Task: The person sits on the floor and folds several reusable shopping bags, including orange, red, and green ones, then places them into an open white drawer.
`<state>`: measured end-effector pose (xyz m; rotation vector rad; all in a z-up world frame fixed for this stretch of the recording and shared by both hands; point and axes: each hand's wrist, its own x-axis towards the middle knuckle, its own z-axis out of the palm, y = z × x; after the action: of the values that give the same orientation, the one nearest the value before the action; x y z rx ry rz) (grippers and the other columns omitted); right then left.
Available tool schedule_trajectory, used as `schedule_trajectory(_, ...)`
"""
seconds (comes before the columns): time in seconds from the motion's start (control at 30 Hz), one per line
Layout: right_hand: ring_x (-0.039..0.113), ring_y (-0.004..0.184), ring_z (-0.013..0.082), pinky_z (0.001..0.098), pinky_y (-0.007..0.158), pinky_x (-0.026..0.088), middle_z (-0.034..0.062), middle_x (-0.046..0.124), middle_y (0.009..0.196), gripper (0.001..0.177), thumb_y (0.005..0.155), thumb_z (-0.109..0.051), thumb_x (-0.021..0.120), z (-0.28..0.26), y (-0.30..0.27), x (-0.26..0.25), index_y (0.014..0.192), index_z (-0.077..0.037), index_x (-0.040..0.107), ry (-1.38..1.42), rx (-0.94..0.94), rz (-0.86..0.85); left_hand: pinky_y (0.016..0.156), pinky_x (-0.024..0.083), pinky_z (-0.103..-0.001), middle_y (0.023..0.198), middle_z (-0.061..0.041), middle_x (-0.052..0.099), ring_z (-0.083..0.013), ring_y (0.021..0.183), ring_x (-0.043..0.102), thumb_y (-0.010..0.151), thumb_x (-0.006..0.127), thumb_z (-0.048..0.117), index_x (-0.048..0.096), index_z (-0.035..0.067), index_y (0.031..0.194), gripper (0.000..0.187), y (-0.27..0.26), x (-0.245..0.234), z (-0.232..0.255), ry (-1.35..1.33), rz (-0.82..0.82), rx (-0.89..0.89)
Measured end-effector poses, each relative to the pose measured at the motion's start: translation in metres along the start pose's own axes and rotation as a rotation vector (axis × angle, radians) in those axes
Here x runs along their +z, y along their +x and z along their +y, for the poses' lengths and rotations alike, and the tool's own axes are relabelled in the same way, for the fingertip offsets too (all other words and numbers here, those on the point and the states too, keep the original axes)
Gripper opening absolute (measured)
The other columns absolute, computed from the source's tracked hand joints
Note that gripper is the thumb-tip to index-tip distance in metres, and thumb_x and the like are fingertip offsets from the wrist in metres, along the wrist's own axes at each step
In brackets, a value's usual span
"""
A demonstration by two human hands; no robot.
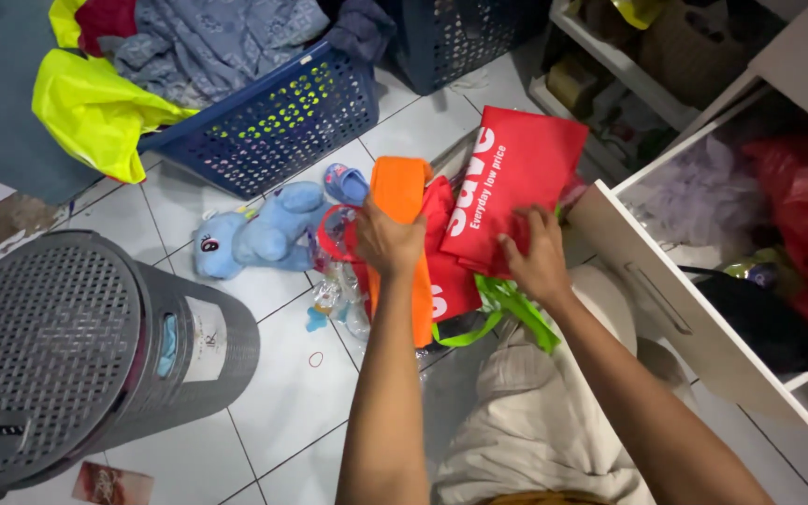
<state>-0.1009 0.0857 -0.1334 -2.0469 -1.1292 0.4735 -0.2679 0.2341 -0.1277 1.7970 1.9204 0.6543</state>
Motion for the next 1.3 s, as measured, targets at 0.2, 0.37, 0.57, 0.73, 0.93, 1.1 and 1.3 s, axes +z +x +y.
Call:
schedule_trajectory(0.2, 0.048, 0.125, 0.0544, 0.0565, 0.097, 0.048, 0.0353, 0.047, 0.134, 0.067, 0.092, -0.016, 0.073, -0.058, -0.002, -0.035, 0.148, 0.0, 0.039, 0.205, -0.347, 0.217, 0.101, 0.05, -0.045, 0.129, -0.014, 0.066, -0.0347, 0.124, 0.06, 0.068, 0.082, 0.041, 0.062, 0.022, 0.135, 0.072, 0.032, -0.04, 0.003, -0.402, -0.488, 0.293)
schedule_trajectory(0.37, 0.054, 0.114, 0.0472, 0.0559, 0.096, 0.047, 0.026, 0.054, 0.125, 0.065, 0.086, -0.017, 0.077, -0.078, 0.003, -0.083, 0.145, -0.01, 0.049, -0.007, -0.453, 0.316, 0.112, 0.04, -0.042, 0.147, -0.019, 0.053, -0.0322, 0.137, 0.047, 0.066, 0.083, 0.018, 0.062, 0.012, 0.136, 0.073, -0.021, -0.112, 0.063, -0.699, -0.894, 0.299)
schedule_trajectory(0.57, 0.066, 0.104, 0.0323, 0.0439, 0.087, 0.054, 0.0187, 0.069, 0.114, 0.031, 0.102, -0.016, 0.059, -0.061, 0.002, -0.112, 0.131, -0.009, 0.066, 0.436, -0.217, 0.407, 0.115, 0.038, -0.042, 0.148, -0.015, 0.051, -0.0254, 0.137, 0.045, 0.07, 0.089, 0.017, 0.056, 0.018, 0.144, 0.081, -0.053, -0.078, 0.103, -0.93, -0.932, 0.59)
schedule_trajectory(0.73, 0.069, 0.103, 0.0282, 0.0437, 0.092, 0.056, 0.0125, 0.066, 0.119, 0.046, 0.09, -0.035, 0.055, -0.058, -0.007, -0.144, 0.127, -0.011, 0.066, 1.483, 0.097, 0.168, 0.107, 0.047, -0.053, 0.141, -0.007, 0.053, -0.0342, 0.133, 0.054, 0.069, 0.088, 0.041, 0.045, 0.042, 0.148, 0.09, -0.078, -0.046, 0.143, -0.458, -0.569, 0.876)
schedule_trajectory(0.93, 0.074, 0.086, 0.0342, 0.055, 0.08, 0.061, 0.0165, 0.069, 0.093, 0.022, 0.087, -0.013, 0.083, -0.035, 0.0, -0.169, 0.1, 0.001, 0.071, 1.278, 0.149, 0.45, 0.114, 0.038, -0.058, 0.157, -0.001, 0.038, -0.0287, 0.143, 0.044, 0.066, 0.088, 0.039, 0.039, 0.049, 0.149, 0.097, -0.128, -0.042, 0.167, -0.174, -0.108, 1.148)
schedule_trajectory(1.1, 0.06, 0.124, 0.0208, 0.0378, 0.109, 0.054, 0.0027, 0.064, 0.127, 0.041, 0.091, -0.032, 0.076, -0.043, -0.007, -0.197, 0.125, -0.015, 0.062, 1.341, -0.167, 0.498, 0.116, 0.047, -0.046, 0.146, -0.015, 0.048, -0.0315, 0.138, 0.051, 0.092, 0.067, 0.044, 0.052, 0.018, 0.141, 0.057, -0.176, -0.053, 0.179, -0.852, 0.03, 0.799)
schedule_trajectory(1.3, 0.041, 0.15, 0.0328, 0.0589, 0.133, 0.027, 0.0138, 0.045, 0.154, 0.048, 0.087, 0.007, 0.041, -0.032, -0.023, -0.199, 0.13, -0.007, 0.058, 0.792, -0.597, 0.193, 0.101, 0.038, -0.033, 0.157, -0.004, 0.038, -0.0168, 0.132, 0.045, 0.086, 0.054, 0.054, 0.02, 0.024, 0.161, 0.088, -0.172, -0.036, 0.197, -1.687, -0.975, -0.028)
